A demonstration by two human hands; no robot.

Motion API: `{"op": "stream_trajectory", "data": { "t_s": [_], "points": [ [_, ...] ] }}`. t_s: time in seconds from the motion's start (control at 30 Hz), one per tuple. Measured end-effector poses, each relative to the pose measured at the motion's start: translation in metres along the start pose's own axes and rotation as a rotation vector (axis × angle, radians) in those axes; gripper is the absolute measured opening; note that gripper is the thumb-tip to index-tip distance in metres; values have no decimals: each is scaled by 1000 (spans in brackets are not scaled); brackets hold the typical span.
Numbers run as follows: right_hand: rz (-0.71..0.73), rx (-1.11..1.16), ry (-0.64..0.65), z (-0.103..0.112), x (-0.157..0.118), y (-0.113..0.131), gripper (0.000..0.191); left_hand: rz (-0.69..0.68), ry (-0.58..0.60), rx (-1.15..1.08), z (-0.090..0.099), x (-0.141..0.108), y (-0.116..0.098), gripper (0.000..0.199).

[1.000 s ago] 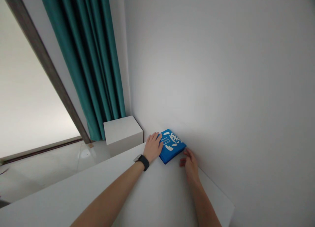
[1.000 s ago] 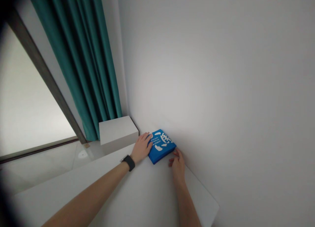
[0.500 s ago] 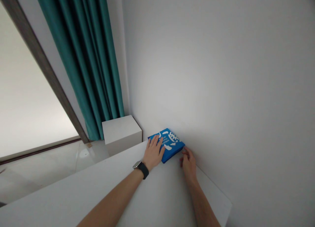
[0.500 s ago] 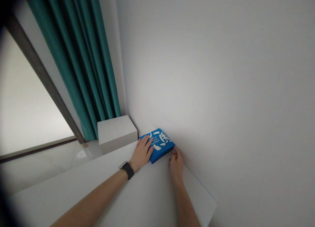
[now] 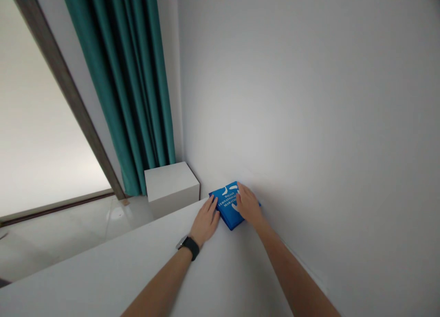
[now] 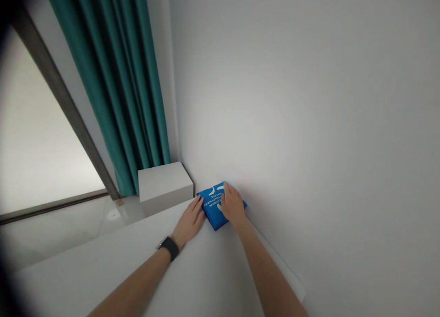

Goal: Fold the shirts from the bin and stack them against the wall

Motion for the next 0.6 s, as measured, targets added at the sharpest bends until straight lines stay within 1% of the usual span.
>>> {"op": "stream_trajectory", "data": {
  "t_s": [0.07,0.13,0.23,0.33,0.4,0.47,0.57,0.6],
  "points": [
    [59,-18,102,-16,16,7,50,17,16,-5,-1,0,2,51],
    [62,0,164,-32,24,11,50,24,31,3,-2,-1,2,51],
    [-7,30,178,-48,28,10,51,26,34,25,0,-2,-1,50],
    [-69,48,156,-54,28,7,50,26,31,53,3,-2,-5,49],
    [-83,73,134,-52,28,5,48,34,35,66,5,-2,-6,49],
    [-83,94,113,-46,24,3,47,43,35,66,5,-1,-5,49],
    [-76,156,39,-26,4,-4,49,57,27,51,3,-1,-1,50],
    [-81,212,-24,-16,-6,-8,49,63,25,43,2,0,1,49]
  ]
}}
Point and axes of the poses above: each hand's wrist, its own x-axis towards the middle knuckle, its own z-axis out of the back of the hand, y = z × x, the point moved 8 cm from there along x, towards the middle knuckle, and after that the axes turned 5 degrees about -x, right-handed, at the moved point
